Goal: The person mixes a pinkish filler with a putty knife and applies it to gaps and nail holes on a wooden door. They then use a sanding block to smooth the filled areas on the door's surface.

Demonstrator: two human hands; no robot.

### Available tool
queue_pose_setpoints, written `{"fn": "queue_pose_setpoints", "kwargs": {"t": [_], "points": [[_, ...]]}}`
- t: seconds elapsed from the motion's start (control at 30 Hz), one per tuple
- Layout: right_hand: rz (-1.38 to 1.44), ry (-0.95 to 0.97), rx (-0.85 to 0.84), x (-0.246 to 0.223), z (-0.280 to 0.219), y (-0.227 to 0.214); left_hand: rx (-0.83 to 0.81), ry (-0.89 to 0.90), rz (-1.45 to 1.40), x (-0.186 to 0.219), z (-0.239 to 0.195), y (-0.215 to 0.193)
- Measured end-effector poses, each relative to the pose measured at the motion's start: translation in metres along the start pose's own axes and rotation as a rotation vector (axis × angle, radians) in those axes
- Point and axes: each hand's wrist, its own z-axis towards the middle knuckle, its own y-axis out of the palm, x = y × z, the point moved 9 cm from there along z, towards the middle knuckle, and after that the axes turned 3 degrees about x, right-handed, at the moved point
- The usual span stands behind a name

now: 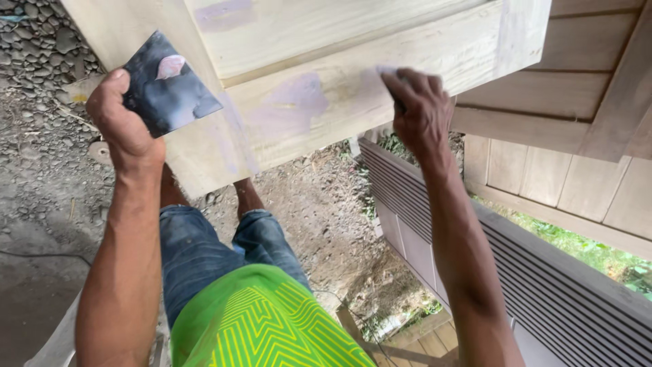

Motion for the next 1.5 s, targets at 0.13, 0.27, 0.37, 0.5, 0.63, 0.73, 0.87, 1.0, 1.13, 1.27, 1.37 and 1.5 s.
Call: {"fn": "queue_pose_setpoints", "kwargs": {"t": [0.13,0.27,0.37,0.5,0.63,0.73,0.87,1.0,1.13,1.27,1.37,1.5], "points": [[0.007,-0.019,-0.019,0.034,0.019,0.025,0.024,-0.004,0.023,0.002,-0.003,0.003],[0.003,-0.168,-0.041,0.016,-0.003,0.018,0.028,-0.028,-0.057,0.008,-0.004,0.012],[0.051,-0.16,-0.217,0.029,-0.015,0.012,0.015,-0.011,-0.091,0.008,-0.007,0.014],[0.025,-0.114,-0.16,0.056,0.009,0.025,0.055,0.067,0.042,0.005,-0.003,0.007],[0.068,-0.117,-0.071,0.058,0.001,0.036,0.016,0.06,0.016,0.0,-0.006,0.003],[0.047,-0.131,-0.094,0.058,-0.019,0.023,0.058,0.098,0.075,-0.002,-0.005,-0.001],[0.052,-0.069,-0.056,0.079,-0.012,0.021,0.095,0.088,0.06,-0.007,-0.002,-0.005],[0.036,-0.054,-0.042,0.09,0.007,0.043,0.117,0.075,0.039,-0.009,0.0,-0.007],[0.019,-0.086,-0.041,0.077,-0.018,0.034,0.143,0.043,0.128,-0.002,-0.003,0.0],[0.077,0.034,-0.016,0.099,-0.023,0.01,0.173,0.033,0.115,0.004,-0.004,0.009],[0.011,0.478,-0.088,0.153,-0.008,0.012,0.123,0.057,0.097,0.006,-0.004,0.011],[0.194,0.697,-0.137,0.138,0.026,0.034,0.118,0.04,0.097,0.006,-0.005,0.01]]}}
